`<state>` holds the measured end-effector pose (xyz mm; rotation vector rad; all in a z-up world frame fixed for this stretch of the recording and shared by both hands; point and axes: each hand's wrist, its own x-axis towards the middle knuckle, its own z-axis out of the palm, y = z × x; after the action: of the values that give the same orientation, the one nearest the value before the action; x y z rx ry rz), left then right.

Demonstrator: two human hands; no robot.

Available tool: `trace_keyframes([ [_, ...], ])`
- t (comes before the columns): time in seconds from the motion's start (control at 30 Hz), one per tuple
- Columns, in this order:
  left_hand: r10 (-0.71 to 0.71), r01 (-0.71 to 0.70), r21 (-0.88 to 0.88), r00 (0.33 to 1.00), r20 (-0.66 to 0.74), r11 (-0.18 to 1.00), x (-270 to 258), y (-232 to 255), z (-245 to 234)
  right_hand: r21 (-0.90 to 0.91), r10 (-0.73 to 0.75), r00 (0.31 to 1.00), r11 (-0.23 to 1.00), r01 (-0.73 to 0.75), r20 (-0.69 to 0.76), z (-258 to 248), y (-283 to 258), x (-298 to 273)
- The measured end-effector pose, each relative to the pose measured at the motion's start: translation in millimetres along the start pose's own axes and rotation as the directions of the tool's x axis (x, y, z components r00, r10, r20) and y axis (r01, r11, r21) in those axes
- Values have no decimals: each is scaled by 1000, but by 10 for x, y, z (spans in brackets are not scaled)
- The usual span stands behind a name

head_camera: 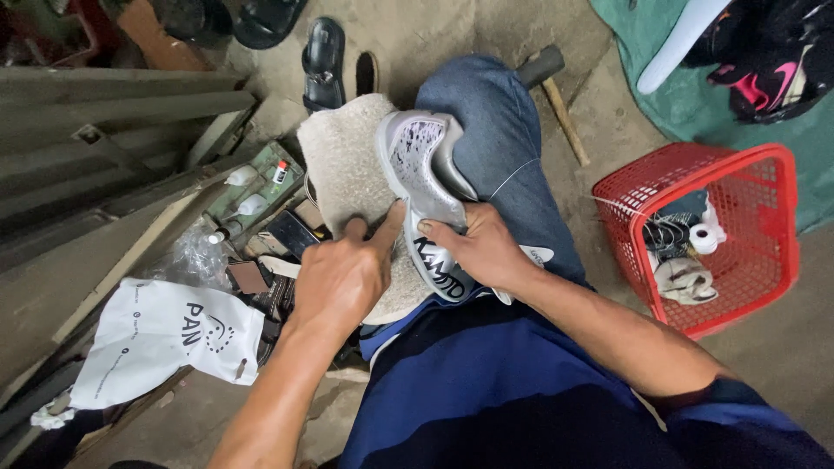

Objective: The person sits on the floor and sews a white sneaker using a needle and thread. They repeatedly push the needle through the shoe's upper and pull the thread to secure the stitches.

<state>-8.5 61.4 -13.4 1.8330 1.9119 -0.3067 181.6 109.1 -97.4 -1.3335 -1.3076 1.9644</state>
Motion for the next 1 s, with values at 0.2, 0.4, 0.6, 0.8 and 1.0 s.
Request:
trace_keyframes([
  [0.2,2,-20,-107,985,-173,994,26,-44,362,-40,7,1000,999,-7,-6,1,-27,-19],
  [0.4,28,-108,-253,954,-300,961,-171,-149,267,-189,9,997,982,6,83,-169,-337,-223],
  [0.6,-88,19,-197,935,-345,980,-308,-72,188,-350,-200,969,926,140,-143,-1043,-873,-369],
  [0.8,-103,35,-275,966,-236,961,-213,13,172,-988,-744,668,89,123,16,-1240,-683,-218],
  [1.0,-99,-26,-358,941,-325,933,-214,24,139,-788,-459,806,300,537,375,-763,-600,-190],
])
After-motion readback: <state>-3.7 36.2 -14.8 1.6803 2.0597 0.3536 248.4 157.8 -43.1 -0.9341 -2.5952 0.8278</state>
